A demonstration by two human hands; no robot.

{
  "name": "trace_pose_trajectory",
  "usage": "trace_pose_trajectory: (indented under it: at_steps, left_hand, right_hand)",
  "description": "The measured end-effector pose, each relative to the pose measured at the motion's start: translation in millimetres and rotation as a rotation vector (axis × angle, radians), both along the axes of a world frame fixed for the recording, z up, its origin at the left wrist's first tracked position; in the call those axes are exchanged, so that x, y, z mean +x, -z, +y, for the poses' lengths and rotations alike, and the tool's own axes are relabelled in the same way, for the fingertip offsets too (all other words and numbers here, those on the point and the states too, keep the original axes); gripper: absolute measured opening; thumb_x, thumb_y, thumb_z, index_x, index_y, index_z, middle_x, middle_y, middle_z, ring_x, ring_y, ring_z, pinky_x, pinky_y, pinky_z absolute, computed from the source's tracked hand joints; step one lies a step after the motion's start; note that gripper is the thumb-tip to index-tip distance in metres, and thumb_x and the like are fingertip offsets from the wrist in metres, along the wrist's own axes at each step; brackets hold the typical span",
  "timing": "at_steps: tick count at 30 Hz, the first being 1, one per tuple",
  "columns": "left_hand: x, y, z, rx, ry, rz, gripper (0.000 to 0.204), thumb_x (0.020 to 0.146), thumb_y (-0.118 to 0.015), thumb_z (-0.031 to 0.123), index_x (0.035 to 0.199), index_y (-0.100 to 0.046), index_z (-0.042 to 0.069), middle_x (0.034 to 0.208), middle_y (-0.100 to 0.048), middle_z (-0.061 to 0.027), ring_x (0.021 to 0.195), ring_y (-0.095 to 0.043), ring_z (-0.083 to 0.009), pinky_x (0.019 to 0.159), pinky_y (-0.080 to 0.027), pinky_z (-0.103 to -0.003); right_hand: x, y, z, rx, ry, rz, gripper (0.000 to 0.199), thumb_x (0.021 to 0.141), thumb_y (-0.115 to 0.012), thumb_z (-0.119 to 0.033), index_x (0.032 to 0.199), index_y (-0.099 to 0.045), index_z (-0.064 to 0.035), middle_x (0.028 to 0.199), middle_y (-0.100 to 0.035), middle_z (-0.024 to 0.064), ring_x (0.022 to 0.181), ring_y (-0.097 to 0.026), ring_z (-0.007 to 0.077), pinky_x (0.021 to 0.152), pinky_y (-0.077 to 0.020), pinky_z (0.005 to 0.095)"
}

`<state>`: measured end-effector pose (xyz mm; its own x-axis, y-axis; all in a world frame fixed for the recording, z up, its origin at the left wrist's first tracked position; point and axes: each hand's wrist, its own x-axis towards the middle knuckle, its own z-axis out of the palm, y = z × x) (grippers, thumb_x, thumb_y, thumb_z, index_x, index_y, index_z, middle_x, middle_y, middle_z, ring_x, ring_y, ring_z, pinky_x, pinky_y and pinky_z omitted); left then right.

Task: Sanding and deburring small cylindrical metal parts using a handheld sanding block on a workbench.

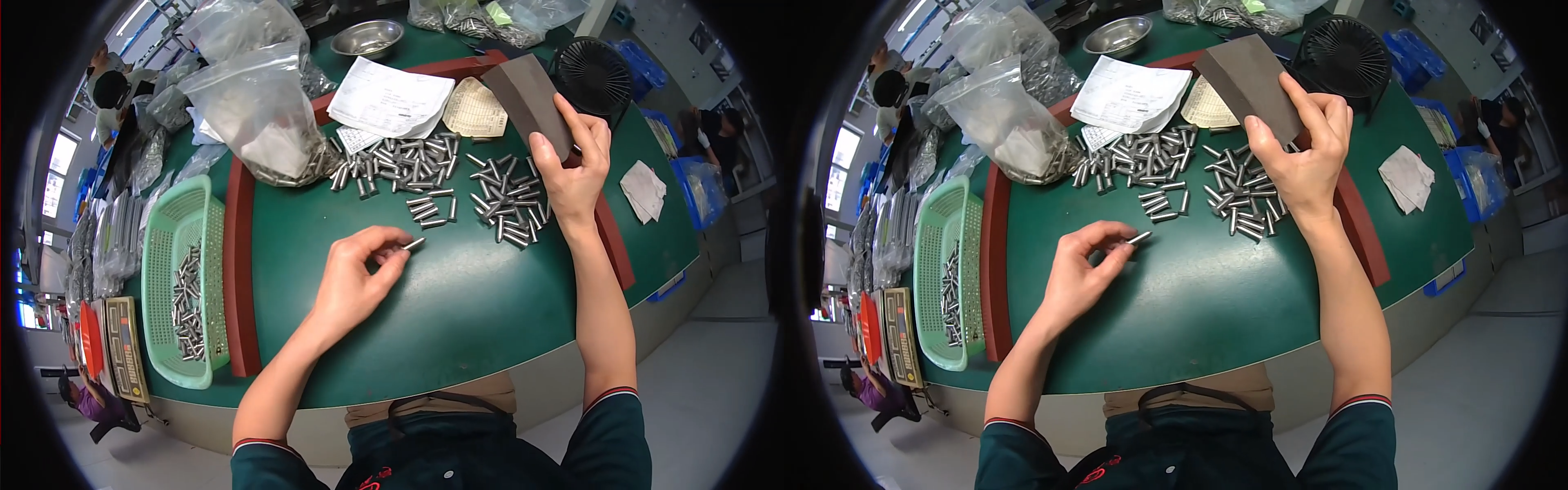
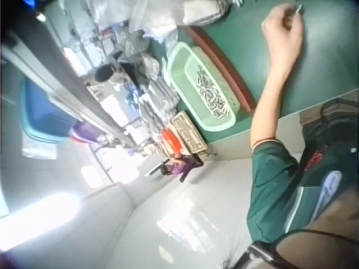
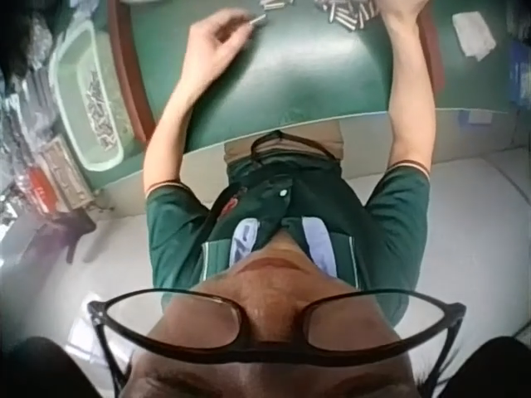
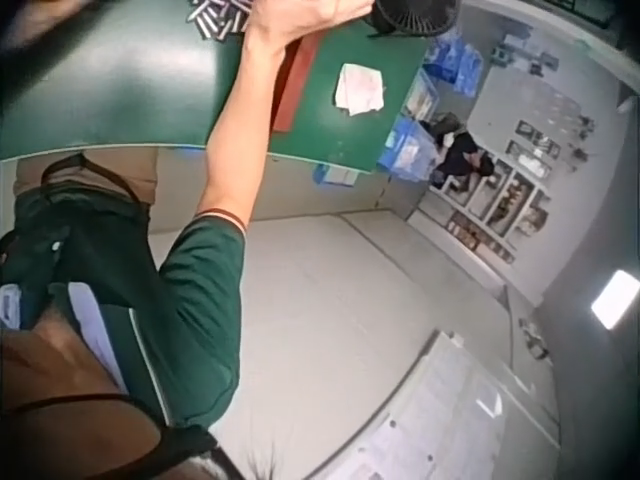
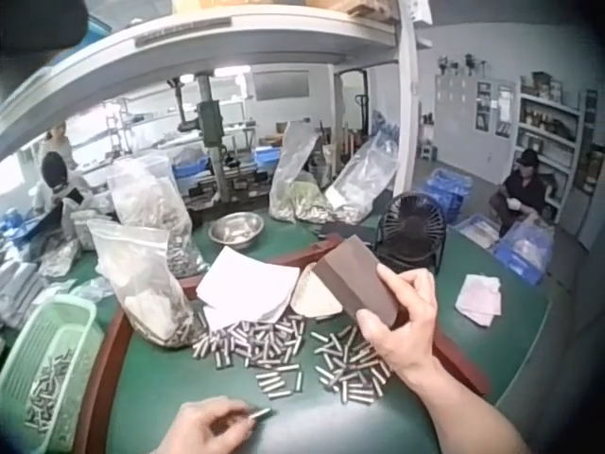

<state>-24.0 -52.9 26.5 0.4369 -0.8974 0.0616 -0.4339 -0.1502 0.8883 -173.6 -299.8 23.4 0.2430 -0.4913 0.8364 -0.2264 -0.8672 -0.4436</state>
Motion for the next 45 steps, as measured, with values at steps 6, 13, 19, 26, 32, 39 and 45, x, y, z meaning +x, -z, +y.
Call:
trace_pose_trajectory:
  at_steps: [6,13,19,26,32,39,45]
  left_hand:
    - [-28.0,9.7,-34.4,-0.155,0.244,-0.442,0.014,0.079,-0.068,0.001,0.092,-0.064,-0.001,0.081,-0.061,-0.0134,0.072,-0.062,-0.0306,0.061,-0.049,-0.038]
    - [-30.1,12.7,-65.4,-0.304,0.184,-0.865,0.017,0.074,-0.072,0.006,0.089,-0.063,0.004,0.077,-0.056,-0.0083,0.069,-0.056,-0.0267,0.063,-0.043,-0.037]
    - [13.7,12.0,-65.4,-0.18,-0.045,-0.856,0.011,0.075,-0.071,0.005,0.084,-0.066,0.003,0.077,-0.059,-0.0099,0.072,-0.057,-0.0302,0.066,-0.045,-0.039]
    - [17.6,4.6,-73.1,-0.207,0.072,-0.797,0.017,0.073,-0.071,0.0,0.089,-0.067,0.002,0.079,-0.058,-0.0107,0.077,-0.057,-0.03,0.07,-0.046,-0.04]
    - [12.6,0.8,-95.3,-0.091,0.31,-0.904,0.026,0.073,-0.066,-0.002,0.098,-0.069,0.005,0.085,-0.055,-0.0093,0.084,-0.055,-0.028,0.074,-0.045,-0.039]
    - [17.2,-2.8,-98.6,-0.081,0.395,-0.93,0.016,0.074,-0.067,0.003,0.09,-0.064,0.003,0.083,-0.053,-0.0104,0.082,-0.054,-0.0288,0.073,-0.044,-0.04]
    - [23.4,-7.7,-81.4,-0.151,0.195,-0.545,0.009,0.081,-0.065,0.0,0.089,-0.062,-0.002,0.085,-0.059,-0.0125,0.079,-0.06,-0.0284,0.069,-0.047,-0.036]
  right_hand:
    - [-0.2,0.3,-1.1,0.003,0.014,-0.005,0.052,0.064,-0.079,-0.025,0.111,-0.07,-0.0048,0.089,-0.053,0.0066,0.085,-0.048,0.0219,0.074,-0.0437,0.0332]
    - [2.4,0.2,4.4,-0.034,-0.02,-0.011,0.054,0.061,-0.079,-0.027,0.109,-0.071,-0.0038,0.087,-0.053,0.0075,0.083,-0.048,0.0227,0.074,-0.0425,0.0341]
    - [-1.2,-2.7,7.7,-0.043,-0.018,0.027,0.053,0.066,-0.075,-0.025,0.115,-0.069,-0.0063,0.091,-0.054,0.006,0.086,-0.048,0.0197,0.074,-0.0417,0.0313]
    - [3.2,-3.4,7.3,-0.049,-0.032,-0.011,0.056,0.059,-0.078,-0.03,0.107,-0.071,-0.0037,0.086,-0.052,0.0075,0.082,-0.046,0.0221,0.074,-0.0422,0.0341]
    - [2.7,-1.0,7.8,-0.036,-0.035,-0.003,0.056,0.058,-0.078,-0.029,0.107,-0.071,-0.0037,0.085,-0.051,0.0079,0.081,-0.046,0.0228,0.072,-0.0424,0.0343]
    - [4.4,-1.9,9.0,-0.065,-0.036,-0.005,0.057,0.057,-0.078,-0.029,0.107,-0.071,-0.0039,0.085,-0.051,0.0079,0.081,-0.046,0.0229,0.071,-0.0427,0.0343]
    - [2.4,-1.4,11.4,-0.079,-0.045,0.015,0.057,0.057,-0.078,-0.029,0.108,-0.071,-0.004,0.086,-0.051,0.0075,0.082,-0.046,0.0225,0.072,-0.0427,0.0339]
